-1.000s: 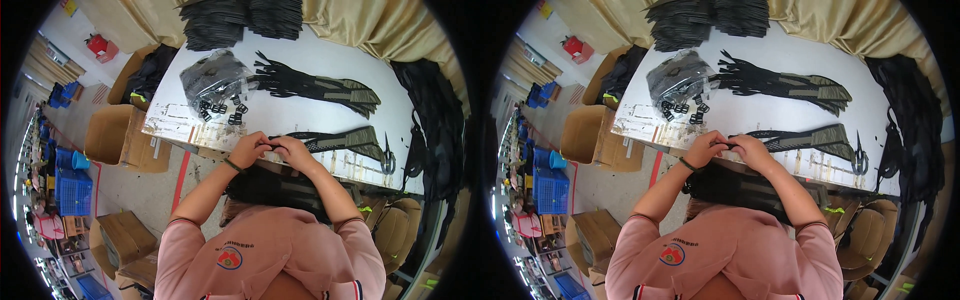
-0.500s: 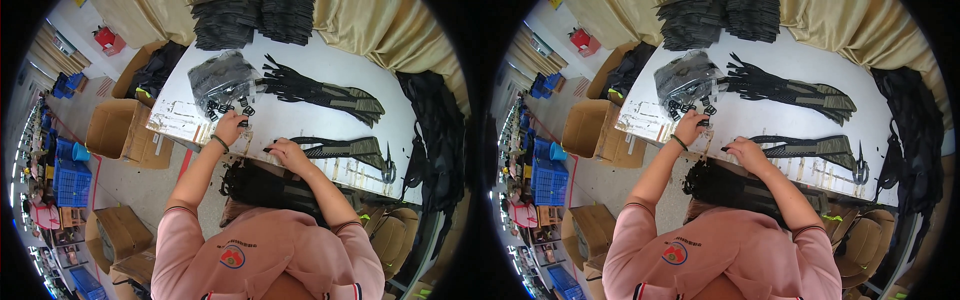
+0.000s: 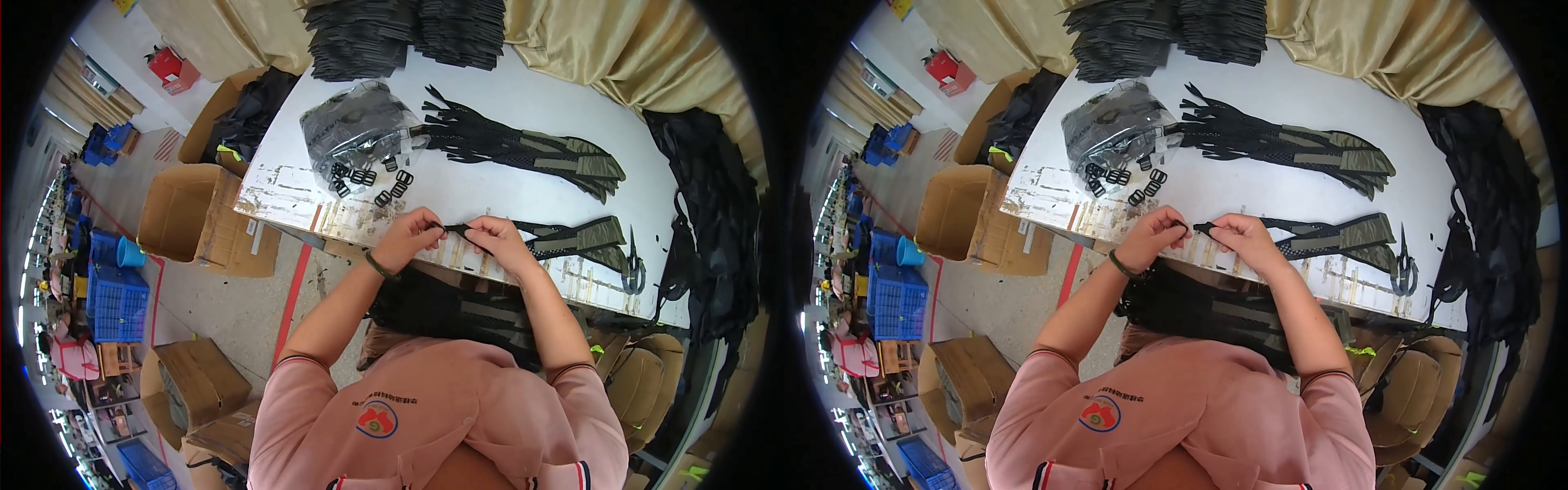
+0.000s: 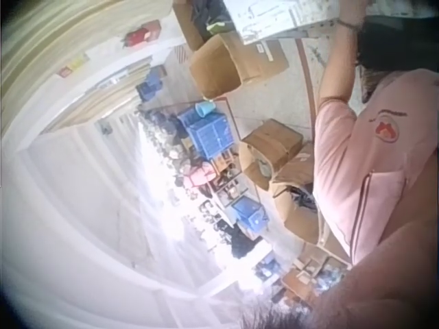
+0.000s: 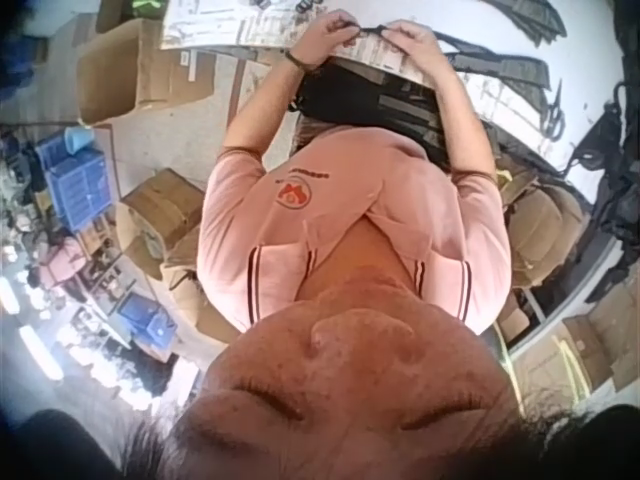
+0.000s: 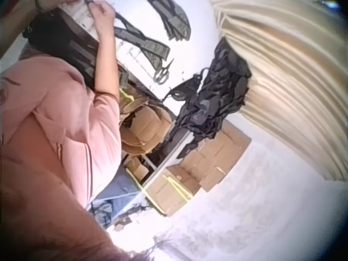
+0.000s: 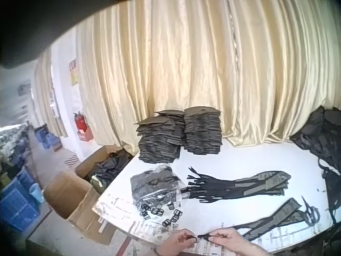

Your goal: The recorder is assembling backpack shoulder straps by threading buckles onto webbing.

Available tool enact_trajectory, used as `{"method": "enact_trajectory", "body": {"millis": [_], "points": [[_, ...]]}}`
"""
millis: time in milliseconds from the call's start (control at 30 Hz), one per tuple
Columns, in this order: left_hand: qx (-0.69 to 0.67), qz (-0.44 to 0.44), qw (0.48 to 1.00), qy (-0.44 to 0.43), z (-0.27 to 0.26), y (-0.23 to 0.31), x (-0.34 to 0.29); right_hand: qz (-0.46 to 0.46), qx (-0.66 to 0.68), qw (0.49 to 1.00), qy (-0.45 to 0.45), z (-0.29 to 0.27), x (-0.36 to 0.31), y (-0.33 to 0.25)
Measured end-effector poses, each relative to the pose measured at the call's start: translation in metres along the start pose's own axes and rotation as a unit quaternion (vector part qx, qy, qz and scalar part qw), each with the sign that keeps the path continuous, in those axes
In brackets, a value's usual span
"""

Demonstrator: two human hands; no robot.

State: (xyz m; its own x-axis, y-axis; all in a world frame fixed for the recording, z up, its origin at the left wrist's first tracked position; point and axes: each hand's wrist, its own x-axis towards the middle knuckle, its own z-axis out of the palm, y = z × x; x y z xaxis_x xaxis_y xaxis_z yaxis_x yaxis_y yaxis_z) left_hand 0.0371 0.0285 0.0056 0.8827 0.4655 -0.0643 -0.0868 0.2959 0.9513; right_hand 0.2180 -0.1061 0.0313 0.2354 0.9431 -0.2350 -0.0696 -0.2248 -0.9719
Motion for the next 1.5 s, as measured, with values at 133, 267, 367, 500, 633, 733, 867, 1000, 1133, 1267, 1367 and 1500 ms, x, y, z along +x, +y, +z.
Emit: {"method": "enact_trajectory", "body": {"millis": [133,267,367,500,633,733,867,1000,1133,1267,1367,1500], "points": [[-0.12,-0.052,0.991,-0.029,0.018,0.0,-0.013,0.006,0.08,0.996,-0.048,-0.006,-0.009,-0.002],[-0.206,-0.057,0.974,-0.069,0.022,-0.001,-0.012,0.029,0.132,0.987,-0.091,-0.01,-0.015,-0.003],[-0.206,-0.068,0.972,-0.092,0.026,-0.003,-0.012,0.031,0.142,0.981,-0.128,-0.01,-0.018,-0.001],[-0.197,-0.088,0.971,-0.1,0.031,-0.003,-0.012,0.021,0.127,0.98,-0.153,-0.01,-0.02,0.001],[-0.2,-0.098,0.97,-0.095,0.034,-0.003,-0.012,0.015,0.096,0.985,-0.14,-0.007,-0.025,-0.003],[-0.207,-0.097,0.968,-0.101,0.034,-0.005,-0.012,-0.003,0.045,0.99,-0.137,-0.01,-0.025,-0.002],[-0.255,-0.088,0.955,-0.123,0.03,-0.018,-0.011,-0.038,-0.006,0.991,-0.125,-0.005,-0.029,-0.012],[-0.247,-0.078,0.96,-0.107,0.029,-0.022,-0.012,-0.044,-0.042,0.989,-0.137,-0.001,-0.032,-0.02],[-0.256,-0.062,0.955,-0.133,0.033,-0.016,-0.01,-0.075,-0.057,0.986,-0.14,-0.002,-0.034,-0.022],[-0.264,-0.063,0.951,-0.145,0.033,-0.016,-0.009,-0.073,-0.05,0.985,-0.15,-0.003,-0.034,-0.023],[-0.231,-0.062,0.96,-0.148,0.029,-0.02,-0.007,-0.036,-0.066,0.986,-0.151,-0.003,-0.035,-0.023],[-0.172,-0.063,0.974,-0.132,0.029,-0.017,-0.008,-0.077,-0.089,0.989,-0.088,0.006,-0.038,-0.015]]}}
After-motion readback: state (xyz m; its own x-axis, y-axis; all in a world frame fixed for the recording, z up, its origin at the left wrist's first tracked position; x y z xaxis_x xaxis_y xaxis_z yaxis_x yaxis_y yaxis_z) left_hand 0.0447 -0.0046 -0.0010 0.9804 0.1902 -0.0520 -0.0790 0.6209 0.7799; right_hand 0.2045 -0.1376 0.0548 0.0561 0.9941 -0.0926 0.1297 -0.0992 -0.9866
